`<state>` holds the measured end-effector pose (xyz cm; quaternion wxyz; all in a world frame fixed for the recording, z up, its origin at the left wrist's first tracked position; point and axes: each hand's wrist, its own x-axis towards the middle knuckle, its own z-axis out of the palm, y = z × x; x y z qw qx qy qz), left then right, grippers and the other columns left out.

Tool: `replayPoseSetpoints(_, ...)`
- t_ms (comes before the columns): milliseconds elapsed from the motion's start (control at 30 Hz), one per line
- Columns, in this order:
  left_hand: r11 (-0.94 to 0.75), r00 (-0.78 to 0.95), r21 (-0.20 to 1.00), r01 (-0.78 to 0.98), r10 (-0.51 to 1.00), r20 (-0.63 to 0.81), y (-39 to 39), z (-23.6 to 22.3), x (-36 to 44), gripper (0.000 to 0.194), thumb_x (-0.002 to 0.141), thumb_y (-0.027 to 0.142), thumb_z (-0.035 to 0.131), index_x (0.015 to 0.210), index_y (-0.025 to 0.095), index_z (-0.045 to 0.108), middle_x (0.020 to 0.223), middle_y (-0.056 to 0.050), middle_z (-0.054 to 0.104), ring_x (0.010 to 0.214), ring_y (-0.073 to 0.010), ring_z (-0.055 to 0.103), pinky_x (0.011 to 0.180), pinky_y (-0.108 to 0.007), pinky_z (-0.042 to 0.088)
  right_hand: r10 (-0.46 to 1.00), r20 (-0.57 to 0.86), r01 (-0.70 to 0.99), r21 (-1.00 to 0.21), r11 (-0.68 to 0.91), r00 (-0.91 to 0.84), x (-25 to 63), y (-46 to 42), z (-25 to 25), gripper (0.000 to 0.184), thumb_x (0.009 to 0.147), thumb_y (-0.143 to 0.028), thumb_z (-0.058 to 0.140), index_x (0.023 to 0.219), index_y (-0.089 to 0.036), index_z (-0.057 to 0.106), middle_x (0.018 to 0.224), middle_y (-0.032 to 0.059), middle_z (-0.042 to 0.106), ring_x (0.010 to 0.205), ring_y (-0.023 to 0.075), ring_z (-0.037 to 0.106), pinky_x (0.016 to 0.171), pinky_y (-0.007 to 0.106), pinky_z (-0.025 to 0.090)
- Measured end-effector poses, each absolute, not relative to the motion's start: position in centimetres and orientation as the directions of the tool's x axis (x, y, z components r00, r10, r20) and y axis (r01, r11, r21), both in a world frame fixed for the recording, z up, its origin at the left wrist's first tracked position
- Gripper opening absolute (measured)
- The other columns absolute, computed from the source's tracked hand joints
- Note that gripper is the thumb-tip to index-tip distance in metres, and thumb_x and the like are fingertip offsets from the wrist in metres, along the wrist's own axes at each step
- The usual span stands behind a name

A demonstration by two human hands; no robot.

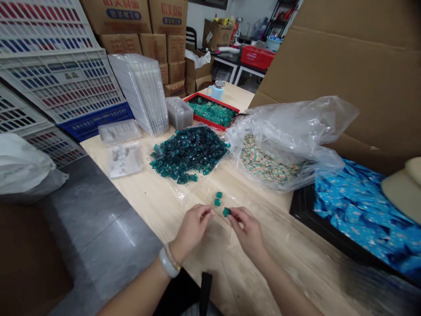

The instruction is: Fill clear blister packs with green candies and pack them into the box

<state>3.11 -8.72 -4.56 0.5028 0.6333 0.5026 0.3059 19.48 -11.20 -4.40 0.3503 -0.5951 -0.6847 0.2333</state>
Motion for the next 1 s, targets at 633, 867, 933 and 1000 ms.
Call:
replayPoseSetpoints(633, -0.52, 0.635, 0.659, 0.543, 0.768, 0.083, -8.5, -6.1, 1.3, 0.016, 0.076, 0.009, 0.046, 0.074, 0.014, 0.061, 0.096, -0.006, 0.057, 0.094, -0.0157, 0.046, 0.085, -0.029, 0.04, 0.961, 0.083, 0.926, -0.256, 0.276, -0.264, 18.7, -7.9, -6.8, 0.022, 0.081, -0.021, 0.043, 0.098, -0.015, 0.055, 0.086, 0.0084, 0.058, 0.077, 0.0176, 0.055, 0.067, 0.028, 0.046)
replayPoseSetpoints(867, -0.593, 0.621, 0.593, 0.545, 0.76, 0.19, -5.2, -4.7, -0.5, 0.017, 0.078, 0.015, 0.044, 0.086, 0.017, 0.059, 0.096, -0.005, 0.054, 0.092, -0.016, 0.046, 0.082, -0.029, 0.038, 0.916, 0.171, 0.865, -0.302, 0.4, -0.364, 19.2, -7.5, -6.2, 0.022, 0.083, -0.026, 0.042, 0.095, -0.018, 0.059, 0.086, 0.0085, 0.058, 0.077, 0.0173, 0.055, 0.067, 0.029, 0.045)
replayPoseSetpoints(933, -0.524, 0.468, 0.549, 0.652, 0.847, 0.253, -2.5, -4.0, -1.1, 0.018, 0.079, 0.019, 0.045, 0.09, 0.017, 0.059, 0.095, -0.007, 0.053, 0.091, -0.0181, 0.045, 0.081, -0.032, 0.037, 0.918, 0.252, 0.851, -0.358, 0.384, -0.307, 18.7, -6.2, -5.2, 0.026, 0.083, -0.03, 0.041, 0.1, -0.018, 0.057, 0.087, 0.0091, 0.058, 0.079, 0.0185, 0.055, 0.069, 0.031, 0.045)
replayPoseSetpoints(1000, -0.431, 0.354, 0.478, 0.765, 0.902, 0.246, 0.1, -3.6, -1.4, 0.018, 0.077, 0.022, 0.048, 0.088, 0.016, 0.061, 0.09, -0.009, 0.053, 0.091, -0.0219, 0.045, 0.08, -0.036, 0.036, 0.919, 0.289, 0.83, -0.416, 0.372, -0.267, 17.3, -3.9, -4.5, 0.027, 0.083, -0.029, 0.04, 0.102, -0.017, 0.056, 0.086, 0.0092, 0.058, 0.08, 0.0189, 0.055, 0.072, 0.032, 0.044)
